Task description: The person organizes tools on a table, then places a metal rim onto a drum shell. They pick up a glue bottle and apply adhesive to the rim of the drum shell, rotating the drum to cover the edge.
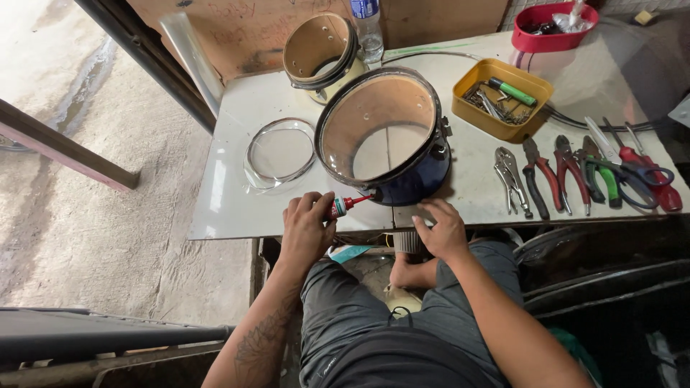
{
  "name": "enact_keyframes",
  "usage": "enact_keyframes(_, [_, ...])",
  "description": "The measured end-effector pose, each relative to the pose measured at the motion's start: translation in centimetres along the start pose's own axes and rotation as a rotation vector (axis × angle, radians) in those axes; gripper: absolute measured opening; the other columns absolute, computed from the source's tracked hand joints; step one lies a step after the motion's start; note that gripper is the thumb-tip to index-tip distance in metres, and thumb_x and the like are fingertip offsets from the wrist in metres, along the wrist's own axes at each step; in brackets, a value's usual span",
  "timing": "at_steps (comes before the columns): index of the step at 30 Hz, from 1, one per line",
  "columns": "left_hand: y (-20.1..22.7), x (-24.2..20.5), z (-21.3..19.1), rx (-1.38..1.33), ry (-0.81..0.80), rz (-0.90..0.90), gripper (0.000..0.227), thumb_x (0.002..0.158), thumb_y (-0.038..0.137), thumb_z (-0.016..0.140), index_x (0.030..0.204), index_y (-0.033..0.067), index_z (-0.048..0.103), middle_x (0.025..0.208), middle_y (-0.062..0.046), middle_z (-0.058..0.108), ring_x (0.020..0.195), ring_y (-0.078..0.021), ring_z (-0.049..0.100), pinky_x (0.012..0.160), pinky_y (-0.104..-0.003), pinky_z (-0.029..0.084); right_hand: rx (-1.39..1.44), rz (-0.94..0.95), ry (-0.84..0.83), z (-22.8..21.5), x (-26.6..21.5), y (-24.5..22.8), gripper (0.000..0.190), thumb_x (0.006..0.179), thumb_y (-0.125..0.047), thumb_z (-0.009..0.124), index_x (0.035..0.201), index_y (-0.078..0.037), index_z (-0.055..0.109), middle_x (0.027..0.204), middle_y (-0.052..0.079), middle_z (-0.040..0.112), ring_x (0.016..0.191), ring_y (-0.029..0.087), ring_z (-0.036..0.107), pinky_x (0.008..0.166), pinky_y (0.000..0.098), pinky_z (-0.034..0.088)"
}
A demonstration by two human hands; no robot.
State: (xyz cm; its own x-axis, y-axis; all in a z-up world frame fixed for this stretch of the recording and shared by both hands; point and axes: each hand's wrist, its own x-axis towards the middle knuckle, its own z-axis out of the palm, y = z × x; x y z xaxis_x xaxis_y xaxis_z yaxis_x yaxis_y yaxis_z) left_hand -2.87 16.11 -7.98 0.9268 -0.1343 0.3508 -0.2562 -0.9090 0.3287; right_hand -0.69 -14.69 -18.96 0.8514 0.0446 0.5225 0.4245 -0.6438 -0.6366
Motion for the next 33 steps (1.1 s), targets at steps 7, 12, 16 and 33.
enact_keyframes(7, [-0.1,0.0,0.5,0.07,0.06,0.059,0.05,0.081,0.022,0.073,0.13,0.0255,0.067,0.112,-0.004,0.062,0.11,-0.0326,0.06,0.094,-0.048,0.049,-0.006,0.015,-0.041,-0.3,-0.3,0.2,0.027,0.094,-0.026,0.073,0.109,-0.003,0.073,0.107,0.017,0.069,0.104,0.044,0.068,0.088,0.057,0.057])
enact_keyframes(12, [0.5,0.0,-0.3,0.088,0.066,0.084,0.041,0.088,0.023,0.068,0.13,0.024,0.067,0.11,-0.005,0.062,0.108,-0.0323,0.061,0.095,-0.05,0.048,-0.025,0.031,-0.052,-0.4,-0.1,0.3,0.03,0.093,-0.029,0.074,0.108,-0.003,0.074,0.108,0.016,0.07,0.105,0.041,0.069,0.09,0.0538,0.057])
enact_keyframes(16, [0.8,0.3,-0.8,0.088,0.064,0.094,0.036,0.092,0.022,0.065,0.128,0.0224,0.068,0.109,-0.005,0.063,0.108,-0.0325,0.061,0.096,-0.05,0.048,-0.004,0.048,-0.067,-0.3,-0.2,0.5,0.03,0.095,-0.028,0.072,0.111,-0.002,0.072,0.112,0.015,0.068,0.111,0.04,0.067,0.092,0.0522,0.057])
enact_keyframes(33, [-0.3,0.7,0.3,0.076,0.059,0.103,0.036,0.09,0.026,0.068,0.126,0.0247,0.067,0.107,-0.001,0.062,0.106,-0.0304,0.058,0.096,-0.049,0.045,0.014,0.089,-0.078,-0.5,0.0,0.3,0.026,0.093,-0.025,0.074,0.106,-0.003,0.073,0.109,0.015,0.069,0.109,0.04,0.068,0.091,0.0525,0.058])
